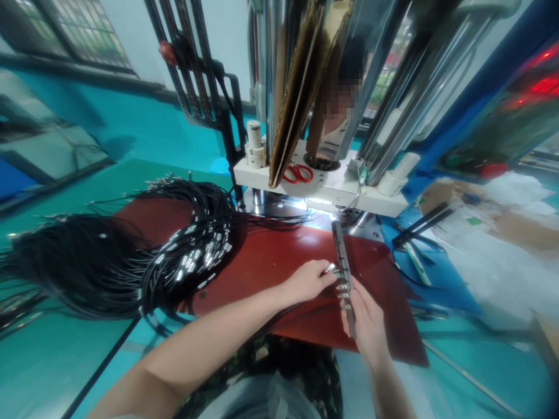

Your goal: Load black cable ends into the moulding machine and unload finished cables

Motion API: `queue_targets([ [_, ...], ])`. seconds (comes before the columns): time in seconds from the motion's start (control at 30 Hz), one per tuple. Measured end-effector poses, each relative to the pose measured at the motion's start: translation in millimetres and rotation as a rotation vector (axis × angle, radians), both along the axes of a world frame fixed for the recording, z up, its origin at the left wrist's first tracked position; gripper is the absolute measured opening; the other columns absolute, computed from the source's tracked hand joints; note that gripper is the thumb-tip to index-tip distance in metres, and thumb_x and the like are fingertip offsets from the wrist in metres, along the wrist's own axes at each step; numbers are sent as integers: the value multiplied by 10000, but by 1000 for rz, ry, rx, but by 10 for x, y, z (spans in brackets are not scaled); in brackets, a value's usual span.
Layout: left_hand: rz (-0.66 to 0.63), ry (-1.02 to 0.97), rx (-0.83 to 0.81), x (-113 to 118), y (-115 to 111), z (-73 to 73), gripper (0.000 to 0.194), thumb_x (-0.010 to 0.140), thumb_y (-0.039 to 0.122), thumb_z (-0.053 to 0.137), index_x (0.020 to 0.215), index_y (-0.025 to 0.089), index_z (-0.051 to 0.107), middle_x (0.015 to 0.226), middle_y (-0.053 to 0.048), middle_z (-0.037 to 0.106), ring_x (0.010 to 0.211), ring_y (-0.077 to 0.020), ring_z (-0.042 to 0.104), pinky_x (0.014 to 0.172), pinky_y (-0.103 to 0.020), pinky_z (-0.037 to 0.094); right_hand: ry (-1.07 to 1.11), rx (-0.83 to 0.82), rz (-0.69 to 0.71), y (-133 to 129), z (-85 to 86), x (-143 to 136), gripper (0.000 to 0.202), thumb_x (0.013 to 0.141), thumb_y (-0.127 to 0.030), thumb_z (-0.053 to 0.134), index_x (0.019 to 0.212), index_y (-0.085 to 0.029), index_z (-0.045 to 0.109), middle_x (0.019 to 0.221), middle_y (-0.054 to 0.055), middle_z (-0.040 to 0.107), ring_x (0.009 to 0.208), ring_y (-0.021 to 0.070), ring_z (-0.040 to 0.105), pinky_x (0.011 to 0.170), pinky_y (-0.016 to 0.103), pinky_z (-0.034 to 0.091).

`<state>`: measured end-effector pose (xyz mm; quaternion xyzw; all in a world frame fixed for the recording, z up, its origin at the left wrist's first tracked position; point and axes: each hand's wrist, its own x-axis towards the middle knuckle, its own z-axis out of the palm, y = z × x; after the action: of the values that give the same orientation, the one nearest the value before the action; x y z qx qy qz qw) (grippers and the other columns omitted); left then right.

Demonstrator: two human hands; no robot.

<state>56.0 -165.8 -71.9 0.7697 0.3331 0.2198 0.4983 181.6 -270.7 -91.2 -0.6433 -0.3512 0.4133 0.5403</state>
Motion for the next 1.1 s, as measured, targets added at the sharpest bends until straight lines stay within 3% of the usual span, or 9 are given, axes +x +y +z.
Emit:
queue_targets([
  [0.3, 162, -18, 113, -52, -111, 12, 109, 777, 275, 463, 861, 207, 475, 724, 31, 539, 637, -114, 469, 637, -222, 344, -19, 5, -21, -6, -48, -12, 515, 804, -489, 482, 1215, -179, 467, 547, -23, 528, 344, 79, 415, 291, 183, 343],
  [0.4, 141, -2, 108, -26, -103, 12, 101, 771, 283, 449, 764, 193, 494, 669, 31, 522, 603, -108, 451, 613, -220, 334, -6, 8, -20, -12, -63, -11, 519, 801, -491, 487, 1218, -185, 465, 571, -19, 533, 356, 83, 426, 296, 192, 357],
  [0.6, 74, -147, -334, 54, -13, -7, 212, 670, 310, 528, 555, 147, 455, 505, 55, 391, 488, -68, 340, 490, -203, 259, -3, 5, 4, -15, -57, 0, 520, 790, -494, 499, 1218, -199, 470, 598, -12, 561, 350, 76, 425, 301, 191, 357],
  [0.7, 105, -167, -451, 71, -8, -3, 200, 635, 296, 549, 533, 146, 463, 449, 66, 357, 441, -57, 302, 461, -206, 233, 0, -2, 8, -10, -47, -4, 521, 790, -484, 505, 1220, -192, 470, 570, -21, 547, 346, 71, 422, 304, 183, 356],
  [1.1, 100, -225, -312, 72, -15, -57, 153, 660, 227, 509, 543, 133, 481, 525, 36, 464, 503, -71, 399, 514, -201, 306, -192, -10, 104, 10, -88, -7, 516, 836, -470, 432, 1265, -183, 431, 510, -45, 496, 361, 73, 426, 345, 184, 382],
])
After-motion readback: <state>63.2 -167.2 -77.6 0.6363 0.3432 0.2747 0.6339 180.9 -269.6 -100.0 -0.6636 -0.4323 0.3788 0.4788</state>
